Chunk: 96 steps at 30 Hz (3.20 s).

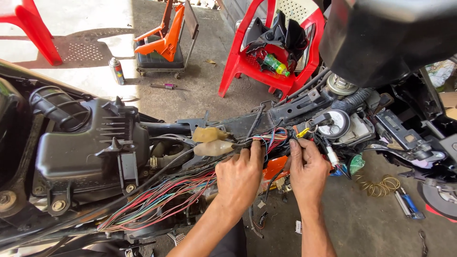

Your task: The person works on the exposed wiring harness of a motorcycle, separating and organizing the wires near the fuel tank and frame. They then move to the front of the bike to connect a multimeter probe to a wire near the ignition switch.

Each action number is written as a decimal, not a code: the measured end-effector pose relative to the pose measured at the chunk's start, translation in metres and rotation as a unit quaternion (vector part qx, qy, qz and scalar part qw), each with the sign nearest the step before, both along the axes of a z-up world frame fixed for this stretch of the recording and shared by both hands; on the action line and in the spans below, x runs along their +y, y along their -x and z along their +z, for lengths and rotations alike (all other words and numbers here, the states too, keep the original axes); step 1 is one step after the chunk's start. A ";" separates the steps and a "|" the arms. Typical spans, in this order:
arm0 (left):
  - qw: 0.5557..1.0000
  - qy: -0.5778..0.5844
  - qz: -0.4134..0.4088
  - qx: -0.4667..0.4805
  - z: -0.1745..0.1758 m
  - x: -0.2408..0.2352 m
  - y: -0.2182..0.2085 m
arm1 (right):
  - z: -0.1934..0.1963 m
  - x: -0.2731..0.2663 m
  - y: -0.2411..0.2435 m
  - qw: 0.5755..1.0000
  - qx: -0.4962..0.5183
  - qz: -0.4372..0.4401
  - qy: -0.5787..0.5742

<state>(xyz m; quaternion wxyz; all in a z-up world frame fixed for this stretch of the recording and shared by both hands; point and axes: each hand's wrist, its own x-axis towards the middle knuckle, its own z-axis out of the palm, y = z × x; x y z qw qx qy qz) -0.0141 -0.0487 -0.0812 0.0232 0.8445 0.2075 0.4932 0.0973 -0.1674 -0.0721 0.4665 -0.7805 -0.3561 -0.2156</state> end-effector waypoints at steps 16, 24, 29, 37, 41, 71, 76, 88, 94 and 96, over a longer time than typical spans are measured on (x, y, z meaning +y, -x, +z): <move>0.998 -0.014 -0.052 0.031 0.001 0.004 0.008 | 0.016 -0.014 -0.003 0.997 0.076 0.023 0.012; 0.829 0.479 -0.275 -0.093 0.028 0.006 0.017 | 0.013 -0.010 -0.002 0.998 0.052 0.016 0.042; 0.693 0.584 -0.415 -0.079 0.023 0.027 0.023 | 0.014 -0.010 -0.001 0.995 0.078 0.008 0.054; 0.732 0.530 -0.427 0.003 0.026 0.038 0.034 | 0.020 -0.013 -0.002 0.992 0.115 -0.005 0.056; 0.767 0.468 -0.439 0.017 0.038 0.042 0.039 | 0.020 -0.014 -0.006 0.992 0.116 0.017 0.055; 0.958 0.187 -0.190 0.109 -0.007 0.027 0.023 | -0.017 0.018 0.063 0.980 0.191 0.006 -0.047; 0.981 0.091 -0.147 0.088 -0.028 0.024 0.020 | 0.007 0.013 0.071 0.991 0.131 -0.009 0.009; 0.984 0.002 -0.090 0.151 -0.025 0.025 0.014 | 0.002 0.012 0.081 0.997 -0.020 -0.051 0.058; 0.985 0.011 -0.122 0.122 -0.026 0.030 0.019 | -0.011 0.018 0.093 0.984 -0.122 -0.094 0.088; 0.980 0.055 -0.162 0.105 -0.022 0.033 0.023 | -0.004 0.023 0.091 0.998 0.063 -0.023 0.011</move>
